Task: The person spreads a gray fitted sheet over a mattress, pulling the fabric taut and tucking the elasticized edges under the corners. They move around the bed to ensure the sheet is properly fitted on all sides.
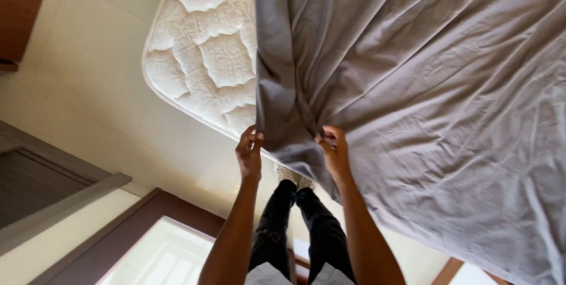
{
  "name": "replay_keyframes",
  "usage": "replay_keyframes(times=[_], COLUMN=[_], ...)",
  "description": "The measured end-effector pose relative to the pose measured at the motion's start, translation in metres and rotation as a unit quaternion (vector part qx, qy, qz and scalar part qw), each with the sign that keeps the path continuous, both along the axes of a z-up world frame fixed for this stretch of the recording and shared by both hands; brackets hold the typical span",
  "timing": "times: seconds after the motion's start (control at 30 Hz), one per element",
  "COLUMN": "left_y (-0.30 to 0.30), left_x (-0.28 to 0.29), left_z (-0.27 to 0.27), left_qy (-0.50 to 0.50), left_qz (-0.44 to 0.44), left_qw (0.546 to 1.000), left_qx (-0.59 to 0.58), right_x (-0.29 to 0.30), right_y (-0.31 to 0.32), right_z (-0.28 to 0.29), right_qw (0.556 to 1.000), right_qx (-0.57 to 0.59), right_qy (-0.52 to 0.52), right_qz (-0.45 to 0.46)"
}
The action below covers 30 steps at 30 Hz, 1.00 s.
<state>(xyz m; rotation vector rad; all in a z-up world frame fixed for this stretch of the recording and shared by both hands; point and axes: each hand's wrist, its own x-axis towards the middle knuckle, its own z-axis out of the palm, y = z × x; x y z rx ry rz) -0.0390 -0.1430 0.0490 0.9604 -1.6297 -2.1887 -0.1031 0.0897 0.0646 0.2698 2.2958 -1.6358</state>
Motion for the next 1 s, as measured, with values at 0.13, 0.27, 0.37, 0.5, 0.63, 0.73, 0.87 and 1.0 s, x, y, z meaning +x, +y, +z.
replay_keyframes(times=[0.13, 0.27, 0.37, 0.5, 0.63, 0.73, 0.87, 1.0], left_y=[0.062, 0.082, 0.075, 0.056, 0.011, -0.018, -0.08, -0.191], left_x=[0.016, 0.008, -0.021, -0.042, -0.069, -0.085, -0.118, -0.112], left_z=[-0.04, -0.005, 0.022, -0.032, -0.105, -0.091, -0.061, -0.079], left_qy=[0.073, 0.007, -0.037, -0.18, -0.082, -0.148, -0.164, -0.171], left_qz=[-0.133, -0.171, -0.09, 0.008, -0.102, -0.257, -0.118, 0.016], left_qw=[0.978, 0.985, 0.992, 0.97, 0.971, 0.952, 0.979, 0.984], left_qx=[-0.142, 0.024, 0.084, -0.162, -0.201, -0.07, -0.001, 0.037], right_x=[-0.022, -0.031, -0.032, -0.011, -0.011, -0.011, -0.016, -0.032], right_y=[-0.038, -0.056, -0.051, -0.051, -0.061, -0.083, -0.12, -0.165], right_z=[0.025, 0.013, -0.002, -0.045, -0.046, -0.051, -0.086, -0.131], right_qw=[0.988, 0.978, 0.973, 0.972, 0.97, 0.974, 0.98, 0.991], right_qx=[-0.041, -0.112, -0.147, -0.123, 0.014, -0.039, 0.0, -0.091], right_qy=[0.119, -0.155, -0.17, -0.168, -0.171, -0.115, -0.088, -0.043], right_qz=[0.095, 0.084, 0.055, 0.104, 0.175, 0.191, 0.179, 0.084])
